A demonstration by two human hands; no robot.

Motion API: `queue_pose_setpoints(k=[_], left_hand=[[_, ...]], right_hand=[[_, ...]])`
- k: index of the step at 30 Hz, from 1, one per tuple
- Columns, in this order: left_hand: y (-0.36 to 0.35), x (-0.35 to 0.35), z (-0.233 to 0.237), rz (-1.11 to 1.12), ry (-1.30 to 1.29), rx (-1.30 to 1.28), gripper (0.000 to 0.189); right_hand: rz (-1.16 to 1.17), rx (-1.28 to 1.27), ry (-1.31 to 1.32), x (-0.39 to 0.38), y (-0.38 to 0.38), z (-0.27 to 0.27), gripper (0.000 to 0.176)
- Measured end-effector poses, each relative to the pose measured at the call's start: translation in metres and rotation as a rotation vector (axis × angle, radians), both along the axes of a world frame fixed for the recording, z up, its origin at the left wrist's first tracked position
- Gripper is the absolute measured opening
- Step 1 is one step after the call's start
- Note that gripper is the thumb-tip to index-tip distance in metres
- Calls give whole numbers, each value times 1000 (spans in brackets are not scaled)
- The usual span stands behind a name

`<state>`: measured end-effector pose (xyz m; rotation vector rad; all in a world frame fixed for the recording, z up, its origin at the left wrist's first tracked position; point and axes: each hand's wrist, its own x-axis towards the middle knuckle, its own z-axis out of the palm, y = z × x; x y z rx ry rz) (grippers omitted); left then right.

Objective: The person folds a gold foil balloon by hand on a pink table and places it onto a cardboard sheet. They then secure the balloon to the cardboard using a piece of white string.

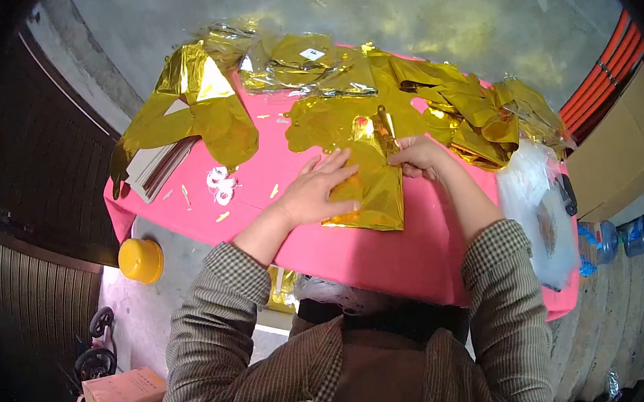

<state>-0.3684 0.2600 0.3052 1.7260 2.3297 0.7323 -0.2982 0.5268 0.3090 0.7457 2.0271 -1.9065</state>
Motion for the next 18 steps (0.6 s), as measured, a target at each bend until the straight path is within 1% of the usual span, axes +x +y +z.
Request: queue_pose_setpoints(k=[1,2,4,5,7,8,9,11,12,13,14,15,17,18], left_hand=[[-1,-3,-1,12,-66,93,64],[-1,-7,-5,13,-65,94,64],[-1,-14,-10,217,-229,370,52],[-1,-18,-11,217,-232,368,52],[-1,-27,-10,498,-630,363,44],[-2,-29,-13,494,-531,363,44],[-2,-29,-15,495,-529,363,44],[1,-24,-13,448,-579,412,46],[1,-22,-12,447,-579,411,46],[1,-20,-8,424,-606,358,43],[1,-18,-4,401,-632,304,41],[0,-17,1,401,-633,303,41],[-5,-13,17,317,-951,100,33],[-8,-14,16,317,-949,99,33]], right_hand=[[27,-38,32,1,-1,1,9],[27,-37,33,4,-3,0,9],[1,133,101,12,-9,0,7],[1,132,98,18,-10,1,7],[75,183,213,29,-12,4,7],[77,182,213,34,-13,3,7],[82,214,250,39,-14,2,9],[86,248,288,49,-20,4,11],[72,213,344,54,-23,6,13],[59,178,401,58,-26,7,14],[59,177,401,61,-26,4,14],[50,166,422,62,-25,0,14],[41,153,445,67,-25,-1,14],[33,141,428,69,-25,-1,13]])
